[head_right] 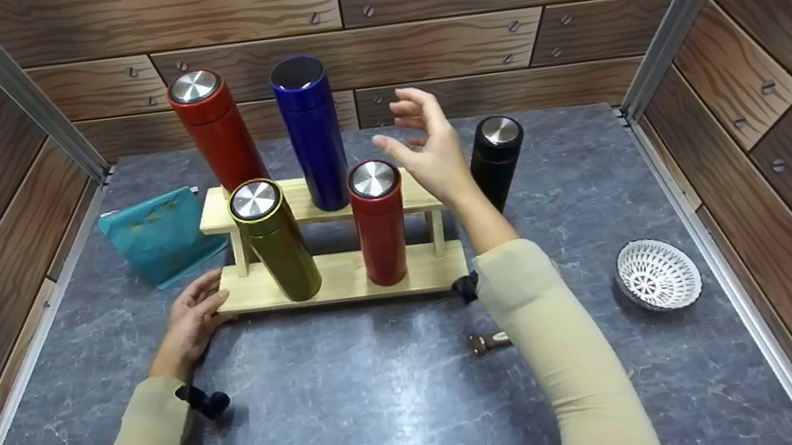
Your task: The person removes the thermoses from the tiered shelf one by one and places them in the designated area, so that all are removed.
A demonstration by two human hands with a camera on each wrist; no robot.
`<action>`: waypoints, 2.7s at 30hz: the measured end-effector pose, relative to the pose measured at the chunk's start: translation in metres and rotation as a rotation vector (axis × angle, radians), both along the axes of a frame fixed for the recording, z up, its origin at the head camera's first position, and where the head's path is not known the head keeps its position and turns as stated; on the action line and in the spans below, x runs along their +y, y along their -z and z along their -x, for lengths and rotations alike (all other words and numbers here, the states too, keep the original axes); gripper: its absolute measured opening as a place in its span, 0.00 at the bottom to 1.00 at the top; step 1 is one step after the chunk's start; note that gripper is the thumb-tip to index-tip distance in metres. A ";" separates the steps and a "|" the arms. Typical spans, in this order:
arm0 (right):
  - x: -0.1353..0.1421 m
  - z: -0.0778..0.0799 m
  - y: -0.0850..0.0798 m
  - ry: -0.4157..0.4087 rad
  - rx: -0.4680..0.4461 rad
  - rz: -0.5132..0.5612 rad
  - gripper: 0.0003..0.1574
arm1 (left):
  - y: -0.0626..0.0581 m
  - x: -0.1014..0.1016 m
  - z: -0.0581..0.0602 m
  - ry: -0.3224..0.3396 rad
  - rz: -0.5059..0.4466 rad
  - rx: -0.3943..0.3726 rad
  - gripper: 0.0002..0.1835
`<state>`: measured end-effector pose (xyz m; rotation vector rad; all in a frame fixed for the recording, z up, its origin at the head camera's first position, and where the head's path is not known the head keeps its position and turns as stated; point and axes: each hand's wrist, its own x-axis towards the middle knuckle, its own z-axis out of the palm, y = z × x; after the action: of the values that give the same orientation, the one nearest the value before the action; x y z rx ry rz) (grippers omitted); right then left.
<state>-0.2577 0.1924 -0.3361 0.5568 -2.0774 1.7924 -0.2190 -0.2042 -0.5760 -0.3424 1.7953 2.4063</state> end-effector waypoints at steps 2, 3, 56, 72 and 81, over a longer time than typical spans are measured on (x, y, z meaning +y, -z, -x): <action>-0.003 0.004 -0.002 -0.016 -0.020 -0.003 0.35 | 0.000 0.000 0.000 0.002 0.004 -0.004 0.28; -0.005 0.006 -0.002 -0.024 -0.030 -0.005 0.35 | 0.000 0.000 0.000 0.003 0.005 -0.005 0.28; -0.069 0.059 -0.024 -0.163 -0.231 -0.016 0.47 | 0.002 0.000 0.001 -0.007 -0.005 -0.007 0.27; -0.049 0.048 -0.027 -0.140 -0.161 0.047 0.45 | 0.002 0.001 0.000 0.013 -0.017 -0.002 0.28; -0.024 0.047 -0.026 -0.070 -0.175 0.062 0.46 | 0.006 0.000 0.000 0.024 -0.011 -0.001 0.28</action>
<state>-0.3042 0.1682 -0.3105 0.4760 -2.1304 2.0027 -0.2187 -0.2039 -0.5815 -0.3195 1.7749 2.3986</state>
